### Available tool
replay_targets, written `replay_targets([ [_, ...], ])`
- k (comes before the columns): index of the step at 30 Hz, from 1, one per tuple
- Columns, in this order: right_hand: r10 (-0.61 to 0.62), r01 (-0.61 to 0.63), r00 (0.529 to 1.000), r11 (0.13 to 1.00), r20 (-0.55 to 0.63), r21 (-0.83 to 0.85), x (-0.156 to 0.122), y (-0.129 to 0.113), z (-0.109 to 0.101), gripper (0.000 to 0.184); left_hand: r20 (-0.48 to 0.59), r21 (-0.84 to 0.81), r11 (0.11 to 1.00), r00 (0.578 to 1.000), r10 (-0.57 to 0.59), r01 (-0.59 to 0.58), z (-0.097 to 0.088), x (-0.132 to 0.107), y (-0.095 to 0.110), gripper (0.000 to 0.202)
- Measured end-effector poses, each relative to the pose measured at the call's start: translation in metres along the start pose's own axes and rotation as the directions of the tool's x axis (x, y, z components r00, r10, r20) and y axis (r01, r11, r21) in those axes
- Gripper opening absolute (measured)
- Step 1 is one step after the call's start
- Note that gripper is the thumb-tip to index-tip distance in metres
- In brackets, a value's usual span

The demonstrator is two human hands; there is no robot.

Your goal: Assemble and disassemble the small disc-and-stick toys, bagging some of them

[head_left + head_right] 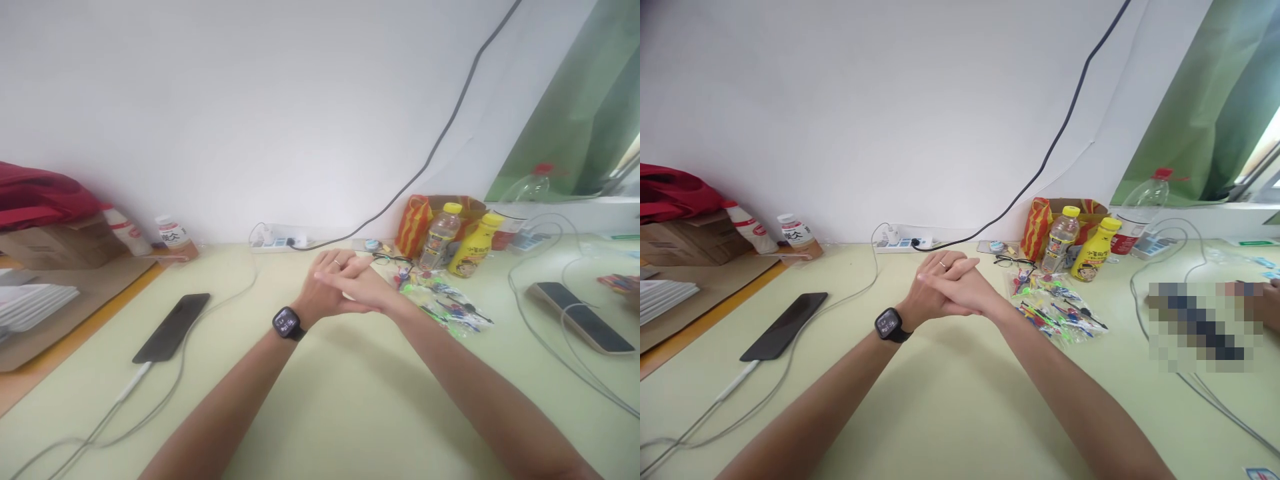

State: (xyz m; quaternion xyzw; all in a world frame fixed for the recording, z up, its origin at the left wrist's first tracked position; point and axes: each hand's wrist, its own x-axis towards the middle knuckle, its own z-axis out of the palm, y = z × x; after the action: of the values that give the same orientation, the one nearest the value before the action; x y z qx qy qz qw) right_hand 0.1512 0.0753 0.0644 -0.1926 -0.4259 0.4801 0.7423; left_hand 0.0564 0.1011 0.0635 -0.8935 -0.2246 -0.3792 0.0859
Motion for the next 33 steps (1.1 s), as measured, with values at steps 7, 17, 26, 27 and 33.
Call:
replay_targets([
  [7, 0.378, -0.277, 0.910, 0.861, 0.172, -0.426, 0.022, -0.055, -0.022, 0.029, 0.037, 0.119, 0.989, 0.995, -0.095, 0.090, -0.009, 0.006, 0.007, 0.089],
  [17, 0.499, -0.405, 0.855, 0.813, 0.142, -0.419, 0.031, -0.051, -0.035, 0.027, 0.088, 0.168, 0.976, 0.984, -0.154, 0.137, -0.011, 0.009, 0.014, 0.074],
  [26, 0.566, -0.470, 0.800, 0.797, 0.199, -0.379, 0.037, -0.061, -0.042, 0.023, 0.074, 0.186, 0.971, 0.984, -0.164, 0.148, -0.014, 0.014, 0.025, 0.077],
  [27, 0.557, -0.470, 0.810, 0.804, 0.184, -0.364, 0.038, -0.061, -0.042, 0.021, 0.065, 0.190, 0.970, 0.983, -0.169, 0.154, -0.015, 0.015, 0.026, 0.077],
  [33, 0.557, -0.443, 0.800, 0.798, 0.222, -0.409, 0.039, -0.065, -0.041, 0.022, 0.038, 0.184, 0.968, 0.983, -0.182, 0.172, -0.016, 0.016, 0.028, 0.076],
])
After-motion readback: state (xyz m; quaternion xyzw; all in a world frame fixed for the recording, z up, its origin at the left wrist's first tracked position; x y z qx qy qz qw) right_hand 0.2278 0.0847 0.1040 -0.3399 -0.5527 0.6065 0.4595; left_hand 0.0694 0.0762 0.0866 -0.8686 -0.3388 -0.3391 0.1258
